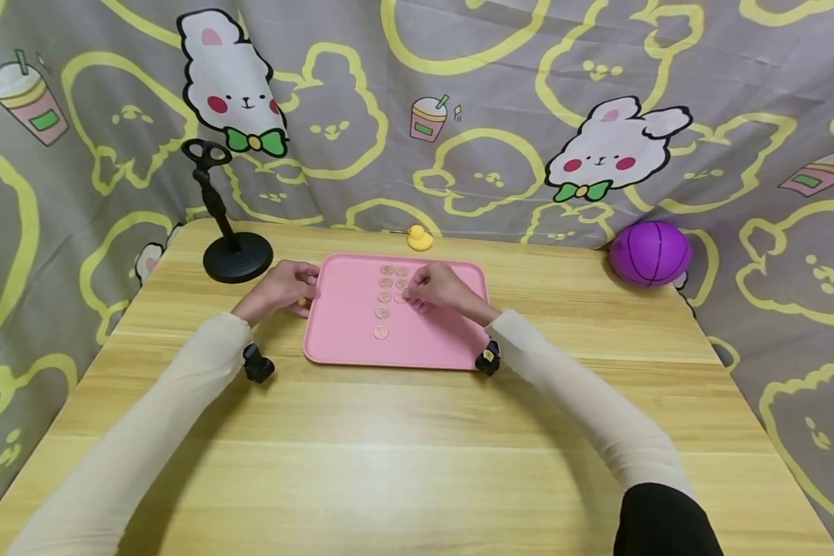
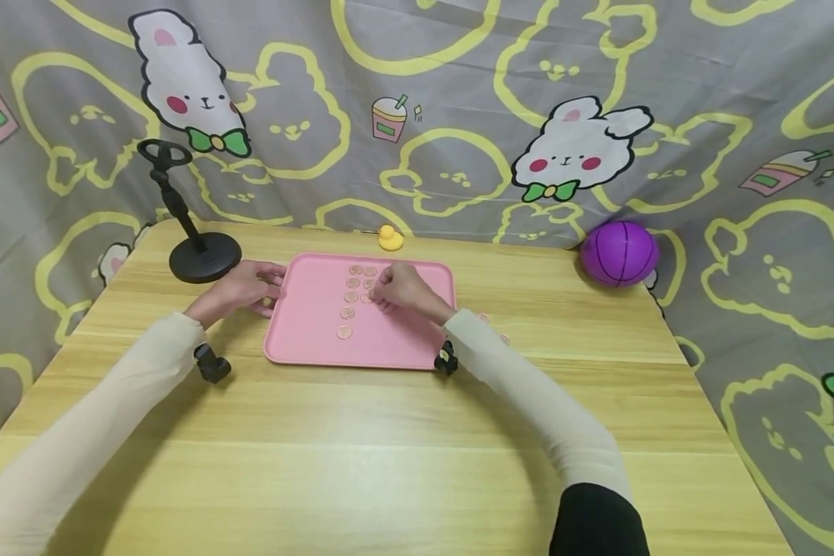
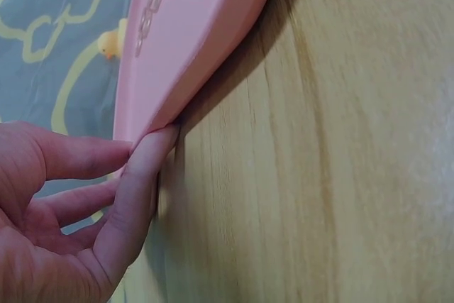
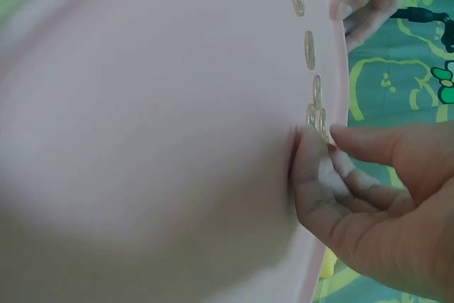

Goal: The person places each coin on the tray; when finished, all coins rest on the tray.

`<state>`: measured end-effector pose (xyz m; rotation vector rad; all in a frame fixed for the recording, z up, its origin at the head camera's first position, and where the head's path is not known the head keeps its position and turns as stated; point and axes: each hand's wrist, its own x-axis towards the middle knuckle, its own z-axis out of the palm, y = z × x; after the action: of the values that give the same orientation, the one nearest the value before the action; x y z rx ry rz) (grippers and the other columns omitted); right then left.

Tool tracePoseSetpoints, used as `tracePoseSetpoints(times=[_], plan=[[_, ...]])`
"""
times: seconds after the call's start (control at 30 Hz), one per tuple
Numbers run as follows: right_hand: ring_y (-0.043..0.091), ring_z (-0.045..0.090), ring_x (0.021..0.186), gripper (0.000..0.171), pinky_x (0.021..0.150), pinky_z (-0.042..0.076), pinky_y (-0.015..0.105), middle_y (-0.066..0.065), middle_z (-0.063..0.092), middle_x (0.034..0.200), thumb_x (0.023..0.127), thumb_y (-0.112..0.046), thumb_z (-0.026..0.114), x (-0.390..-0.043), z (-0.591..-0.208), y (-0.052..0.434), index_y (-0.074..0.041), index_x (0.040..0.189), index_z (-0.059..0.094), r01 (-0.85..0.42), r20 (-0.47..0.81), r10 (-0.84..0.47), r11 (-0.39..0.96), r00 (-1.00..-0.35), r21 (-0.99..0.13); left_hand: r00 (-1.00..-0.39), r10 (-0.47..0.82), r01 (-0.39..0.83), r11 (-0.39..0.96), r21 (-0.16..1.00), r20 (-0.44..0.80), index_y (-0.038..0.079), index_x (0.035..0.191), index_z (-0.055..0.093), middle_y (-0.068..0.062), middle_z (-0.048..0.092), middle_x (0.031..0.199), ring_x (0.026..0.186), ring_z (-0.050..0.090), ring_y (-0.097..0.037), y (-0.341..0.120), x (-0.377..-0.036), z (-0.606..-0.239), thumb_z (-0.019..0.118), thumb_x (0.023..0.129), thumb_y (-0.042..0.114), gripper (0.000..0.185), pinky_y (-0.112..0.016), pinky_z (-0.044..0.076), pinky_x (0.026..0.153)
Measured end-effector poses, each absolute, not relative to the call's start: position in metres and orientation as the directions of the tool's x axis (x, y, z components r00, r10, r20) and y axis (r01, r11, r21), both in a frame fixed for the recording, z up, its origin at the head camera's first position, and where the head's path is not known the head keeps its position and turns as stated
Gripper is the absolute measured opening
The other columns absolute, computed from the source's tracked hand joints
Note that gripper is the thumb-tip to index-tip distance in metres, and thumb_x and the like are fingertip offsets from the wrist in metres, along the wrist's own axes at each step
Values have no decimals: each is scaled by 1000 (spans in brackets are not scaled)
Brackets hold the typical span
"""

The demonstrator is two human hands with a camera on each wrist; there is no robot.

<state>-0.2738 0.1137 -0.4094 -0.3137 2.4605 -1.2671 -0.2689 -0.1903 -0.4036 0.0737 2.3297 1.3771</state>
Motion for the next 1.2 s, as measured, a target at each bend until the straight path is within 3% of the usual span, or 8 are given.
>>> tracePoseSetpoints(times=[0.4, 0.83, 1.2], plan=[[28, 75, 81, 17, 75, 65, 36, 26, 76, 102, 103, -2, 61, -277, -395, 138, 11, 109, 71, -66, -210, -397, 578, -893, -813, -906, 268, -167, 485, 859, -327, -10, 155, 41, -28, 55, 130, 88, 66, -19, -191, -268, -404, 58, 98, -3, 60, -28, 65, 68], [16, 70, 77, 18, 70, 58, 31, 22, 77, 100, 103, -5, 62, -275, -384, 186, 7, 110, 74, -118, -145, -348, 633, -926, -765, -902, 269, -171, 494, 853, -337, -9, 155, 42, -28, 54, 132, 93, 67, -22, -192, -268, -403, 59, 100, 0, 58, -28, 65, 69], [36, 68, 83, 16, 70, 61, 35, 25, 71, 98, 103, -7, 64, -275, -379, 231, 6, 109, 72, -207, -51, -363, 637, -931, -742, -900, 268, -174, 501, 848, -343, -9, 154, 43, -26, 54, 129, 93, 67, -21, -193, -270, -405, 60, 99, 1, 58, -29, 65, 68]])
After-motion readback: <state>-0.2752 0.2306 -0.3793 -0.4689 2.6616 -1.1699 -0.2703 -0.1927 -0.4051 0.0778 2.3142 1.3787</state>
